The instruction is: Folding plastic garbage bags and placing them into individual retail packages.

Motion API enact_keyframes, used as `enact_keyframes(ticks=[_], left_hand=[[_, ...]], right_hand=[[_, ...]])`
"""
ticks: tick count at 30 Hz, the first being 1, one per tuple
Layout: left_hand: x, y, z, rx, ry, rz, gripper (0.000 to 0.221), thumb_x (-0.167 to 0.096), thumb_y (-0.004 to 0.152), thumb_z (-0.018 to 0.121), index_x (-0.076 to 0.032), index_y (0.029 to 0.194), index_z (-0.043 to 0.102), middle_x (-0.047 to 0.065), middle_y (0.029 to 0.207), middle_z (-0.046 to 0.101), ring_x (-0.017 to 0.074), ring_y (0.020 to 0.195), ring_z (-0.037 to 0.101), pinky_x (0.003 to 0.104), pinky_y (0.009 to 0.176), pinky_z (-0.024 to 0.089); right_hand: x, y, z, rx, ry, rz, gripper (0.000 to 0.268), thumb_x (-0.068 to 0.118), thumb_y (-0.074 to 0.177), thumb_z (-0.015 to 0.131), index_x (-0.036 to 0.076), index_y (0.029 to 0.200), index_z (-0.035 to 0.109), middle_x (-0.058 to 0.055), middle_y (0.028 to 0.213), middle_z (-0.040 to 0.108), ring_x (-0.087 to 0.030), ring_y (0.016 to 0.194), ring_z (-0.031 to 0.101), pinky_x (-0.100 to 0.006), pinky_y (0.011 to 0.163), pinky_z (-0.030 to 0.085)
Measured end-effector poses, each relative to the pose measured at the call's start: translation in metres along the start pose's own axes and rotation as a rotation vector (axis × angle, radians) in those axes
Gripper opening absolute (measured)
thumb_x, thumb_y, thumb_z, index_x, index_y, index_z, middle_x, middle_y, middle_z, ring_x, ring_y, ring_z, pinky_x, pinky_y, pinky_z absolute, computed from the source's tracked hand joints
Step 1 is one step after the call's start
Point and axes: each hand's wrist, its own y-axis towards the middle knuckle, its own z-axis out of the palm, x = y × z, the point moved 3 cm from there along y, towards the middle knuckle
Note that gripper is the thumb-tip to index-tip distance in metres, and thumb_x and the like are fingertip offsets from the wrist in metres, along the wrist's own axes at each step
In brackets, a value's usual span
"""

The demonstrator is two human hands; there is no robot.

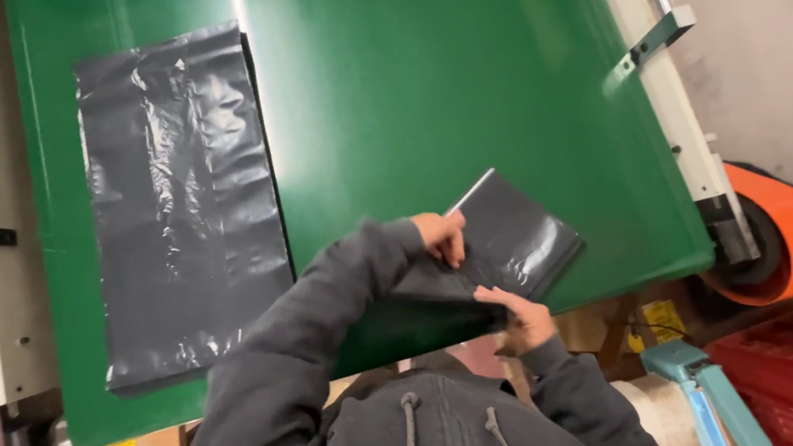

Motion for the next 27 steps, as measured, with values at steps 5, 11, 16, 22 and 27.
enact_keyframes(ticks=[5, 11, 16, 22, 27], left_hand=[[-0.004, 0.01, -0.02, -0.247, 0.028, -0.179, 0.052, -0.055, 0.097, 0.051, -0.008, 0.091, 0.073, 0.014, 0.086, 0.074, 0.0343, 0.084, 0.07, 0.045, 0.076, 0.053], [-0.017, -0.02, -0.012, -0.631, 0.519, -0.153, 0.045, -0.053, 0.095, 0.058, -0.008, 0.099, 0.065, 0.016, 0.094, 0.071, 0.0397, 0.088, 0.068, 0.051, 0.076, 0.053], [-0.088, -0.188, -0.032, -0.939, 0.706, -0.173, 0.058, -0.056, 0.09, 0.068, -0.009, 0.124, 0.062, 0.011, 0.122, 0.066, 0.0343, 0.118, 0.059, 0.05, 0.095, 0.049], [-0.046, -0.377, -0.012, -0.86, 0.771, -0.679, 0.108, -0.078, 0.065, 0.072, -0.011, 0.146, 0.047, 0.013, 0.159, 0.031, 0.0438, 0.149, 0.011, 0.08, 0.106, 0.009], [-0.023, -0.416, 0.028, -0.892, 0.786, -0.575, 0.103, -0.068, 0.068, 0.075, -0.016, 0.152, 0.047, 0.014, 0.164, 0.029, 0.0465, 0.15, 0.011, 0.079, 0.106, 0.014]], right_hand=[[-0.119, -0.013, -0.036, -0.434, 0.486, 0.716, 0.025, 0.022, 0.097, 0.073, 0.003, 0.113, 0.07, -0.005, 0.088, 0.071, -0.02, 0.069, 0.058, -0.038, 0.061, 0.043], [-0.121, -0.005, -0.07, -0.382, 0.925, 0.891, 0.033, 0.022, 0.095, 0.08, 0.013, 0.092, 0.049, 0.001, 0.067, 0.05, -0.015, 0.049, 0.049, -0.035, 0.039, 0.038], [0.054, 0.044, -0.062, -0.387, -0.074, 0.447, 0.02, 0.016, 0.103, 0.066, -0.001, 0.114, 0.066, -0.018, 0.1, 0.074, -0.026, 0.088, 0.074, -0.037, 0.075, 0.059], [0.102, 0.099, 0.198, 0.408, 0.748, 0.803, 0.057, 0.04, 0.094, 0.059, 0.005, 0.137, 0.047, -0.017, 0.142, 0.058, -0.033, 0.123, 0.065, -0.044, 0.089, 0.058], [0.153, 0.126, 0.278, 0.377, 0.704, 1.024, 0.067, 0.057, 0.088, 0.058, 0.006, 0.131, 0.051, -0.017, 0.133, 0.061, -0.03, 0.102, 0.067, -0.046, 0.08, 0.06]])
